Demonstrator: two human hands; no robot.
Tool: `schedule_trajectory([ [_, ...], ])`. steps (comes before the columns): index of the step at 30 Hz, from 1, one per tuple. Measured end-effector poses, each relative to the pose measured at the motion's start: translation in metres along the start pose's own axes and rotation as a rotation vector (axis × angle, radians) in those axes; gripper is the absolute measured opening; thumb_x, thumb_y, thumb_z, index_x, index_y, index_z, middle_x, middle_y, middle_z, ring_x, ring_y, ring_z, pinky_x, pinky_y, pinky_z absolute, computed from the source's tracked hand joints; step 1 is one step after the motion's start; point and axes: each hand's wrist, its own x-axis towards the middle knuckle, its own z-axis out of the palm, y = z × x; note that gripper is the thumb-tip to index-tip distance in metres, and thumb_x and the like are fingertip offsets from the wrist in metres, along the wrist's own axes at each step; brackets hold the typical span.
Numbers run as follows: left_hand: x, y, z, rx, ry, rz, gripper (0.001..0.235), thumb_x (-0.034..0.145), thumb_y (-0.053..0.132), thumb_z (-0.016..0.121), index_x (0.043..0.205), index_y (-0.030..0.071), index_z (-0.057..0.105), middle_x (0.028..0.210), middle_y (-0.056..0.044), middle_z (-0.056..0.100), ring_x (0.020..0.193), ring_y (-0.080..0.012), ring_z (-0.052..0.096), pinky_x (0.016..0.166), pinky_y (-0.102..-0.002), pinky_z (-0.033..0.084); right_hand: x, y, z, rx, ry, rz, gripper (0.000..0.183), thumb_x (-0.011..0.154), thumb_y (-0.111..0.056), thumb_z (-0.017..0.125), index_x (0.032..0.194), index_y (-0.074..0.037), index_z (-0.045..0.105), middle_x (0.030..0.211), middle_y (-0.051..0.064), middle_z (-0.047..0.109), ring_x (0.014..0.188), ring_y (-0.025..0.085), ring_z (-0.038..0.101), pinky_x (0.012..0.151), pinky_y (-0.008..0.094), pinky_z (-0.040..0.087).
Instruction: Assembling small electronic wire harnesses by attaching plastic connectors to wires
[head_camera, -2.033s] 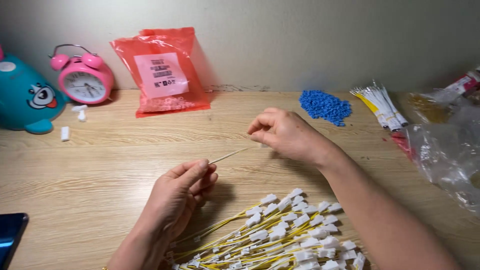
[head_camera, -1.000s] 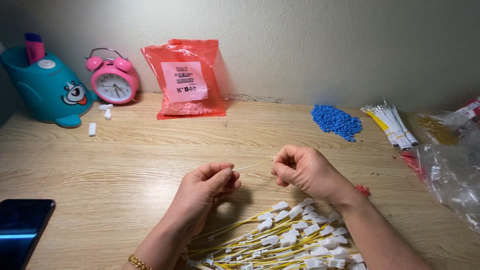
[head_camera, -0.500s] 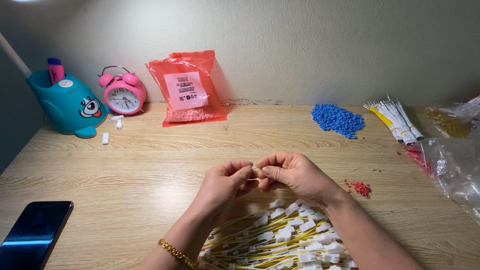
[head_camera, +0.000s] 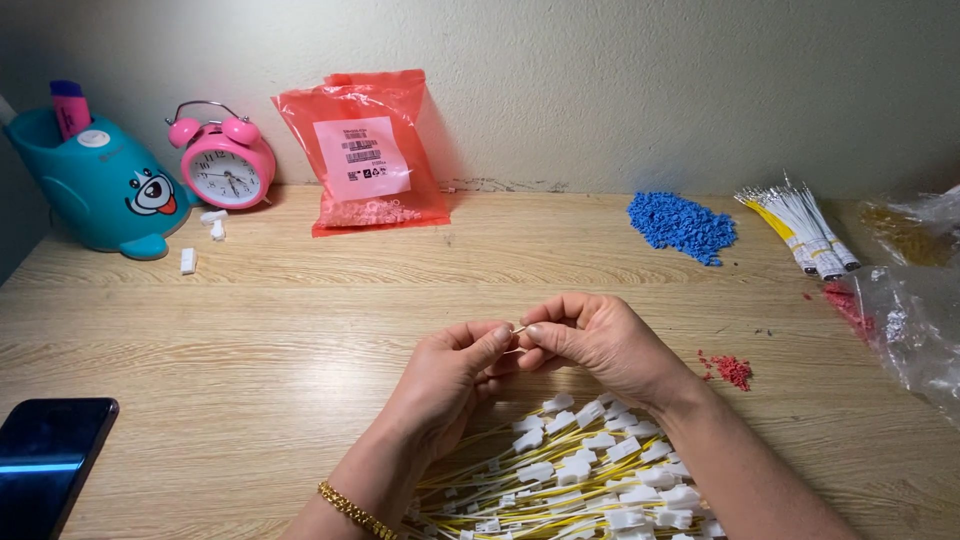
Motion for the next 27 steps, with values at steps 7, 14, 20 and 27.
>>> schedule_trajectory([
  [7,-0.001,0.000,-0.001,-0.099,0.017,0.003,0.010,0.090,0.010,0.065,0.095,0.001,0.066,0.084,-0.015,0.071,0.075,-0.0192,0.065,0.068,-0.028,0.050,0.003,0.008,0.000,-0.034,-0.012,-0.073,0.020,0.083,-0.010,0.070,0.097,0.004,0.066,0.079,0.021,0.075,0.068,0.023,0.071,0.069,0.026,0.055],
  [14,-0.004,0.001,0.000,-0.142,0.078,0.009,0.029,0.085,0.005,0.066,0.112,0.004,0.056,0.093,-0.018,0.070,0.076,-0.0244,0.067,0.069,-0.030,0.051,0.003,0.006,0.004,-0.839,0.189,-0.700,0.008,0.085,-0.019,0.071,0.090,-0.013,0.073,0.080,-0.002,0.065,0.075,0.012,0.056,0.070,0.026,0.044],
  [20,0.003,-0.008,-0.006,-0.136,0.044,0.061,0.033,0.086,0.007,0.066,0.117,0.003,0.055,0.088,-0.016,0.069,0.076,-0.0240,0.068,0.068,-0.030,0.053,0.012,0.014,-0.003,-0.989,0.174,-0.959,0.007,0.085,-0.022,0.071,0.089,-0.016,0.071,0.086,0.000,0.063,0.082,0.019,0.058,0.076,0.033,0.044],
  [27,0.007,-0.012,-0.006,-0.060,0.040,0.141,0.031,0.085,0.007,0.068,0.115,0.005,0.059,0.080,-0.011,0.068,0.069,-0.0211,0.067,0.063,-0.028,0.052,0.008,0.012,0.005,-0.816,0.040,-0.828,0.004,0.087,-0.012,0.069,0.090,-0.013,0.071,0.080,0.000,0.066,0.074,0.012,0.063,0.071,0.024,0.049],
])
